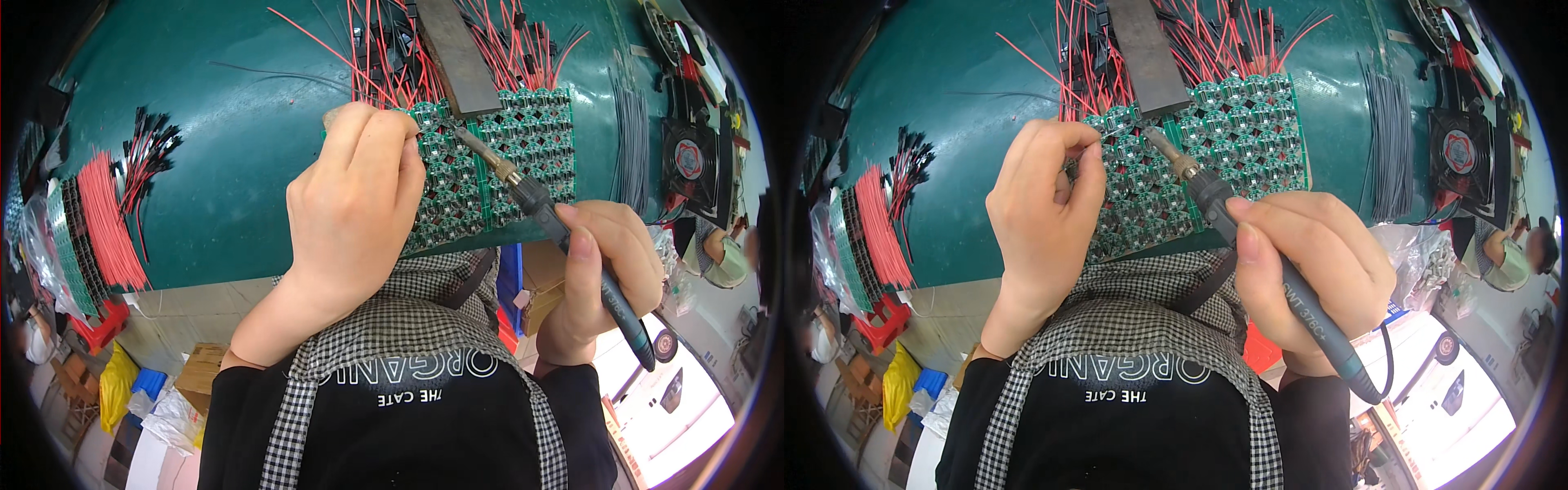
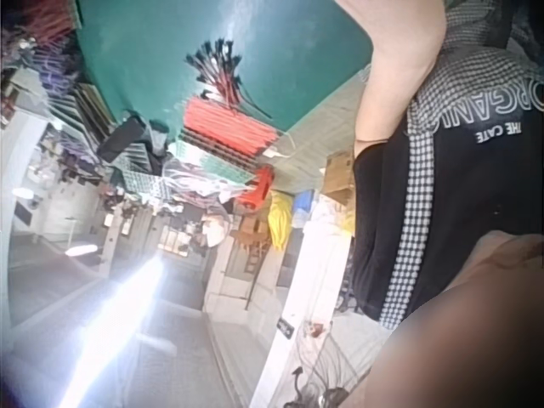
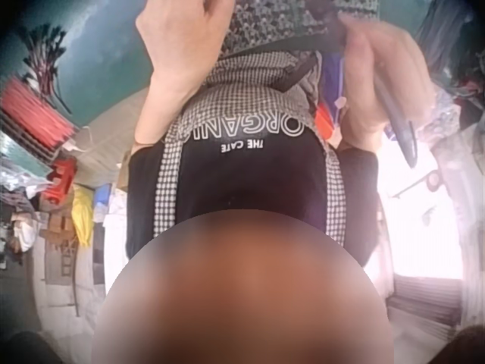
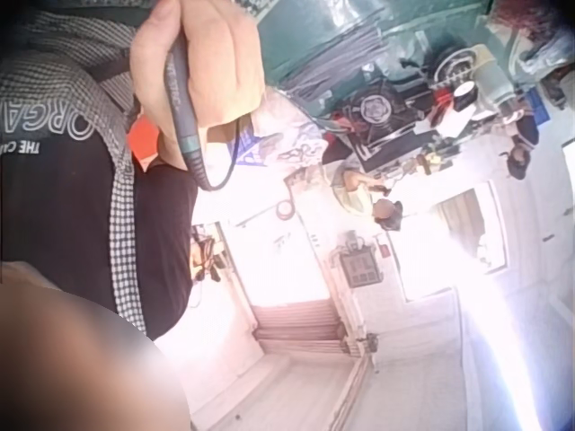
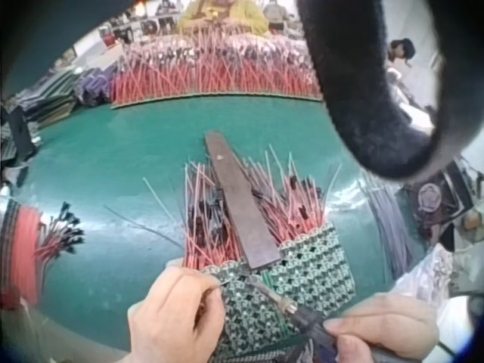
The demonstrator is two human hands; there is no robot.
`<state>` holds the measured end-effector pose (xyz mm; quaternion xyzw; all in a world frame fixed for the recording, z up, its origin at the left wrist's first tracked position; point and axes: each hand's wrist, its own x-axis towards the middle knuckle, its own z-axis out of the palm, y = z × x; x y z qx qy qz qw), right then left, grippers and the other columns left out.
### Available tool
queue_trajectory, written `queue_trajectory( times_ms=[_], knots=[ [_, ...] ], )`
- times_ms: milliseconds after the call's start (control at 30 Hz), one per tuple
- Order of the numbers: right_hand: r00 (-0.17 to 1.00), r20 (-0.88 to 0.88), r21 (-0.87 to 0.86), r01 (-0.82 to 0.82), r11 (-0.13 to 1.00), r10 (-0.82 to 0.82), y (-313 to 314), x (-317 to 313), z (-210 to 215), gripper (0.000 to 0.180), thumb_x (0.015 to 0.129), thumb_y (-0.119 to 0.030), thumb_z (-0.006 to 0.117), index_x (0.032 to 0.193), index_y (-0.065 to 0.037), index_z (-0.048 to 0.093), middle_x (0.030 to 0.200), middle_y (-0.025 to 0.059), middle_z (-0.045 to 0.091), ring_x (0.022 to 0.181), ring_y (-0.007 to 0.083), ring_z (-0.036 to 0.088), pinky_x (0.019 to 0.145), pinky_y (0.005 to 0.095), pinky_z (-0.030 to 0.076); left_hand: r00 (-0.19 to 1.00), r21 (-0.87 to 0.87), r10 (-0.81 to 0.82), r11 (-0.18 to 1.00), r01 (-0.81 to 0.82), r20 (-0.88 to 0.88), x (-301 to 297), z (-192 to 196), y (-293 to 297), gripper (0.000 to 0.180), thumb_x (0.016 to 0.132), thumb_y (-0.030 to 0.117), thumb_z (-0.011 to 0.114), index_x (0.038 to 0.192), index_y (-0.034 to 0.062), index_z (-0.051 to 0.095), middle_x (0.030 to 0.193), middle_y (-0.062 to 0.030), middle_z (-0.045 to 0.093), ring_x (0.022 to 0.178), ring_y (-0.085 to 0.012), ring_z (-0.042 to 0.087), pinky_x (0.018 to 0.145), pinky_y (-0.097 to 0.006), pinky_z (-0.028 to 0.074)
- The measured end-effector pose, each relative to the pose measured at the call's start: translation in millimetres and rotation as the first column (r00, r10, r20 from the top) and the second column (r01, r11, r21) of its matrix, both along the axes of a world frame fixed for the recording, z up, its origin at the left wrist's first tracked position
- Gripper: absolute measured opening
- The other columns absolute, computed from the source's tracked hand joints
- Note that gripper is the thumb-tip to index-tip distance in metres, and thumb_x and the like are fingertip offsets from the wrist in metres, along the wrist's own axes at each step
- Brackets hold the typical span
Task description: The person solders red wires and black wires to LED circuit boards with a soldering iron and solder wire.
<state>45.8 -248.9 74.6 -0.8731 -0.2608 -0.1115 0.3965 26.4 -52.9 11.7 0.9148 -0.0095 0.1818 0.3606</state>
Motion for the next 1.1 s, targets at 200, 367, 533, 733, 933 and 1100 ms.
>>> queue_trajectory(
  times_ms=[200,367,533,733,933,1100],
  knots=[
    [0.999,-0.031,-0.01,-0.014,1.0,0.014,0.1,0.0,-0.5,0.016,0.067,0.003,0.069,0.082,0.002,0.068,0.072,0.0126,0.065,0.062,0.0216,0.063,0.056,0.0285,0.05,1.0,0.038,0.005,0.999,-0.005,0.003,-0.4,-0.8,-0.7,0.015,0.077,0.002,0.066,0.087,0.0073,0.057,0.085,-0.0061,0.056,0.058,-0.0225,0.06,0.05,-0.031,0.049],
    [0.993,-0.07,-0.004,-0.093,0.996,0.092,-0.6,0.1,3.2,0.023,0.064,0.001,0.075,0.087,0.002,0.07,0.078,0.0122,0.064,0.064,0.0214,0.062,0.055,0.0284,0.049,0.999,0.074,0.027,0.997,-0.029,0.02,3.0,-3.7,-4.7,0.013,0.078,0.003,0.065,0.083,0.008,0.054,0.082,-0.0056,0.054,0.055,-0.022,0.059,0.046,-0.031,0.047],
    [0.992,-0.034,-0.036,-0.121,0.992,0.12,1.1,-2.4,-0.1,0.028,0.063,-0.001,0.078,0.089,0.0,0.071,0.08,0.0112,0.063,0.064,0.0207,0.062,0.053,0.0279,0.049,1.0,0.119,0.021,0.993,-0.02,-0.005,3.8,-1.9,-5.8,0.013,0.079,0.004,0.063,0.08,0.008,0.051,0.078,-0.0059,0.051,0.053,-0.0226,0.058,0.045,-0.031,0.047],
    [0.992,0.027,-0.024,-0.12,0.992,0.121,-2.9,-2.1,-2.1,0.024,0.065,-0.002,0.076,0.088,0.003,0.07,0.076,0.0131,0.064,0.061,0.0219,0.063,0.052,0.0285,0.049,0.998,0.018,0.054,0.998,-0.053,-0.043,0.1,0.0,-8.8,0.011,0.08,-0.004,0.063,0.088,0.0027,0.059,0.076,-0.0063,0.056,0.06,-0.0155,0.056,0.05,-0.027,0.042],
    [0.997,0.041,0.009,-0.071,0.997,0.071,-2.5,-2.6,3.2,0.014,0.069,-0.001,0.069,0.082,0.004,0.068,0.069,0.0137,0.065,0.056,0.0212,0.062,0.049,0.0282,0.048,1.0,0.031,0.001,1.0,-0.001,0.006,1.0,0.0,-4.2,0.015,0.076,-0.001,0.065,0.085,0.0046,0.054,0.082,-0.0084,0.055,0.058,-0.0253,0.059,0.051,-0.032,0.051],
    [0.991,0.066,0.018,-0.117,0.993,0.116,4.4,0.3,-4.3,0.016,0.067,0.002,0.07,0.083,0.003,0.069,0.071,0.0123,0.065,0.057,0.0201,0.063,0.049,0.0274,0.049,0.999,0.027,0.033,0.999,-0.033,-0.027,-2.0,-1.6,-4.2,0.012,0.079,-0.003,0.063,0.087,0.0032,0.056,0.078,-0.0074,0.055,0.058,-0.0202,0.056,0.051,-0.029,0.046]
  ],
)
